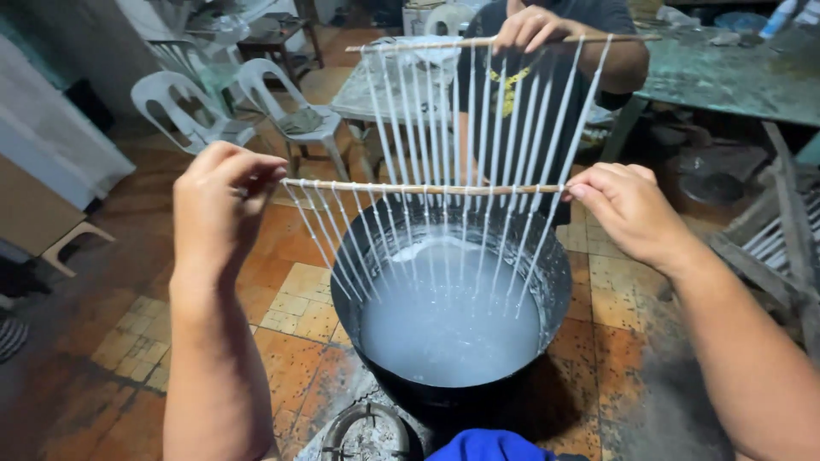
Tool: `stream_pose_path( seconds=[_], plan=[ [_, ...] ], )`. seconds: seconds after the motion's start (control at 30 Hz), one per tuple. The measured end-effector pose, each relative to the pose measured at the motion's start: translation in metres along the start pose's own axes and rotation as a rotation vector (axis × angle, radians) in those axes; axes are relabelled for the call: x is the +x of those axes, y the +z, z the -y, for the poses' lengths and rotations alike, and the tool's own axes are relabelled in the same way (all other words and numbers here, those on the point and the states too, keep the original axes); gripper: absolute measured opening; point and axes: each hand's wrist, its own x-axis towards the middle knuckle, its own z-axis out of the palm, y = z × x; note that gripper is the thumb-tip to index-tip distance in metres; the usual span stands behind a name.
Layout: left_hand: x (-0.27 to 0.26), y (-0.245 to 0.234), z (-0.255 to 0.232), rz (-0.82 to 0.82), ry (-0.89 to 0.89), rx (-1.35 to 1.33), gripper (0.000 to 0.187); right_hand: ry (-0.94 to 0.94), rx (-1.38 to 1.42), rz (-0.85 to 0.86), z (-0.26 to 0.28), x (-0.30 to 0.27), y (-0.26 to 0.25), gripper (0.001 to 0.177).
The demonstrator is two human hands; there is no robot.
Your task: Dipping multiple candle wicks attached to a wooden rod into a vat of molten wax and hanging them on a frame to cool and harden.
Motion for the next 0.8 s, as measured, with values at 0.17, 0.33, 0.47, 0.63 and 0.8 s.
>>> stream_pose_path(
  seconds=[0.17,0.33,0.47,0.63,0.8],
  plan=[
    [0.0,0.026,0.004,0.217,0.029,0.046,0.022,-0.039,-0.01,-0.001,-0.016,0.002,0.003,0.033],
    [-0.005,0.048,0.003,0.33,0.065,0.124,0.015,-0.048,-0.011,0.017,-0.024,-0.004,0.004,0.033],
    [-0.005,0.048,-0.006,0.347,0.062,0.092,0.007,-0.063,-0.007,-0.009,-0.031,-0.01,0.006,0.031],
    [-0.004,0.044,-0.011,0.344,0.073,0.091,0.007,-0.078,-0.011,-0.022,-0.033,-0.014,0.006,0.03],
    [-0.006,0.034,-0.005,0.058,0.094,0.081,0.031,-0.069,-0.002,-0.023,-0.034,-0.016,0.004,0.029]
  ],
)
